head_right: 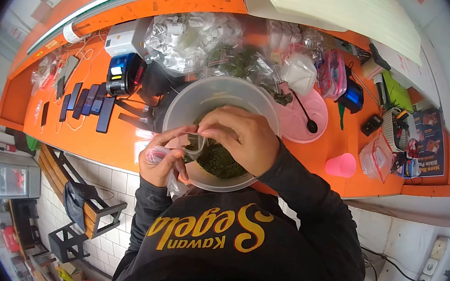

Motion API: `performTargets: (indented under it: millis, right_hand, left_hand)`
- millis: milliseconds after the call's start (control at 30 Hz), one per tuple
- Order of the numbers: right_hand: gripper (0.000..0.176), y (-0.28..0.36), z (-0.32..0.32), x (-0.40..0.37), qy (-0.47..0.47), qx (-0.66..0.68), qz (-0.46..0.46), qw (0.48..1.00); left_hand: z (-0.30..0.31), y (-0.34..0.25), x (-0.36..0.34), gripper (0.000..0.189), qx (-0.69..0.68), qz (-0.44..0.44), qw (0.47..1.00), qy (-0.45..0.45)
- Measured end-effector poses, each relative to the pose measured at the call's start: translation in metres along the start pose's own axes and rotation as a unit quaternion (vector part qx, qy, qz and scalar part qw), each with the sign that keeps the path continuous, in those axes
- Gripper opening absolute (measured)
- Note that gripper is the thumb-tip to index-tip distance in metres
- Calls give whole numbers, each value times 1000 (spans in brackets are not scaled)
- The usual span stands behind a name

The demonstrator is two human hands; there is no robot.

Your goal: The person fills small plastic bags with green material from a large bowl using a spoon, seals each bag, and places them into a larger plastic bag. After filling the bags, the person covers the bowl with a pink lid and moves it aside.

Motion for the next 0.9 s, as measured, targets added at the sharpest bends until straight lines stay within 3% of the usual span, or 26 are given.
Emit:
performTargets:
  millis: [33,100,133,267,333,433,567,633,700,867,900]
  right_hand:
    - [15,2,-1,-1,-1,1,1,1000]
    - [11,-19,4,-2,-33,101,-115,988]
    - [11,-19,3,-3,-34,102,-116,987]
    - [10,-8,-2,-7,-20,-1,-61,998]
    - [10,-7,-6,-9,4,-34,-58,998]
    - [9,-1,-8,-14,2,-83,-34,996]
    - [8,4,-8,-16,-18,-53,-45,997]
    - [10,14,-9,-18,-27,-19,4,999]
    - [11,16,-12,-21,-23,-41,21,999]
    - [11,20,-14,-21,-18,-97,44,994]
    - [10,23,-12,-18,-18,-135,58,989]
  left_hand:
    - [5,5,1,28,2,0,1000,1]
    - [23,-2,5,19,105,-91,990,-37]
    - [22,-6,4,10,110,-91,989,-42]
    - [19,-3,3,7,133,-38,989,-60]
    - [9,-22,2,7,316,-177,932,-15]
    - [3,-26,-5,9,331,-181,926,-27]
    - [0,-30,-7,10,283,-156,946,-32]
    - [-7,-36,-5,13,296,-196,935,-4]
    - [-28,-41,-7,17,343,-233,906,82]
    - [-27,-35,-4,17,334,-223,912,85]
    - [-19,-19,0,17,311,-182,930,79]
Point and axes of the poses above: each hand's wrist, its own x-axis towards the middle knuckle, its own z-axis out of the back of the hand, y = z × x, the point moved 10 cm from there along x, towards the middle knuckle, and after that the axes turned 9 degrees about -z, right-handed, at the moved point
